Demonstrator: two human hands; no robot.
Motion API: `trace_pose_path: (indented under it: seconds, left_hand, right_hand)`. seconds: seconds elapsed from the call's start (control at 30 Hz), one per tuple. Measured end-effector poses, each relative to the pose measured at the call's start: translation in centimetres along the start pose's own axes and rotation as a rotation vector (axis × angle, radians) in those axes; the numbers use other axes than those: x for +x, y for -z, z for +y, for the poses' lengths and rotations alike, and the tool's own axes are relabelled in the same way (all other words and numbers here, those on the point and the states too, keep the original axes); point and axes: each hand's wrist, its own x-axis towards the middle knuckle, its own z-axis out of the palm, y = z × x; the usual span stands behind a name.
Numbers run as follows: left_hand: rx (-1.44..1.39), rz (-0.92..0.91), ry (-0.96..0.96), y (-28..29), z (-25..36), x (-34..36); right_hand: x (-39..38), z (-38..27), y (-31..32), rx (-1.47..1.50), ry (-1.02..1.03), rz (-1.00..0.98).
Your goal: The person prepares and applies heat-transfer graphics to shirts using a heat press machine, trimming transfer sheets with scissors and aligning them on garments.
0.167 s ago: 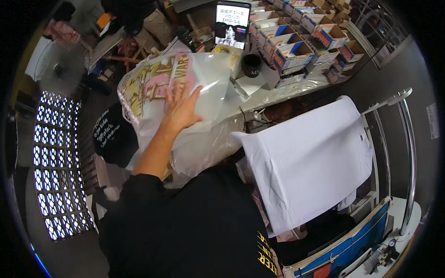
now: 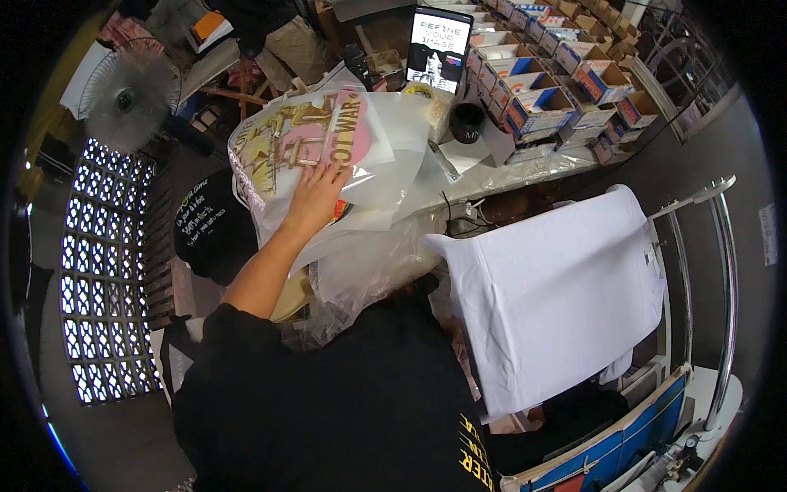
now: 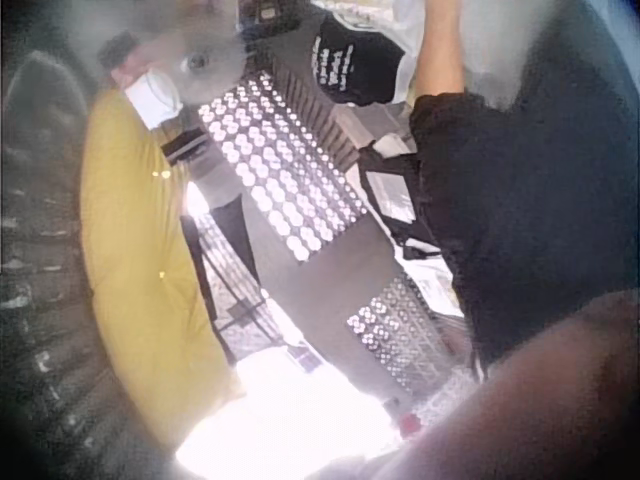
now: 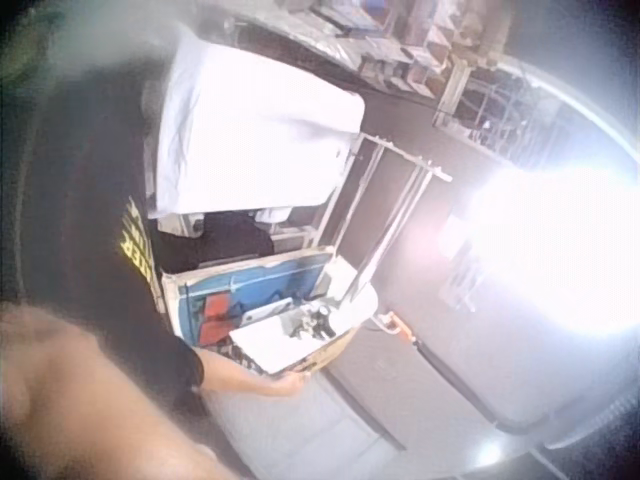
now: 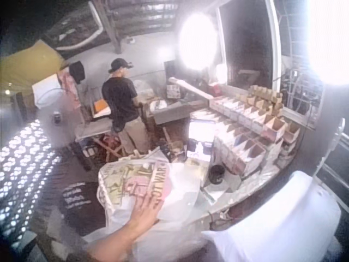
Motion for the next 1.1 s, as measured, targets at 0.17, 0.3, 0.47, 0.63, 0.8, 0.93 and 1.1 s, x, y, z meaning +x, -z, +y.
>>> trace_pose_path:
  seconds: [0.17, 0.3, 0.47, 0.63, 0.8, 0.93, 1.1]
  left_hand:
    - [-0.538, 0.0, 0.153, 3.2, -1.6, 0.7]
    - [-0.673, 0.18, 0.3, 5.7, -4.1, 2.0]
    - [-0.473, 0.354, 0.388, 8.4, -8.5, 4.0]
    - [-0.265, 0.46, 0.372, 16.1, -11.7, 7.3]
    - [-0.252, 0.521, -0.049, 20.6, -7.0, 11.6]
    - [-0.443, 0.268, -0.168, 22.1, -0.5, 11.6]
    - [-0.633, 0.305, -0.683, 27.7, 7.5, 13.1]
  right_hand:
    - [0.6, 1.2, -2.4, -0.031, -0.082, -0.172]
    - [1.1, 2.2, -2.8, -0.038, -0.11, -0.213]
    - [1.7, 2.8, -2.9, -0.024, -0.14, -0.239]
    - [2.0, 4.7, -1.4, -0.033, -0.168, -0.256]
    - [1.9, 9.0, 1.4, -0.022, -0.242, -0.257]
    - [6.3, 11.2, 3.7, -0.028, -0.322, -0.265]
    - [9.3, 18.0, 3.5, 0.136, -0.267, -0.314]
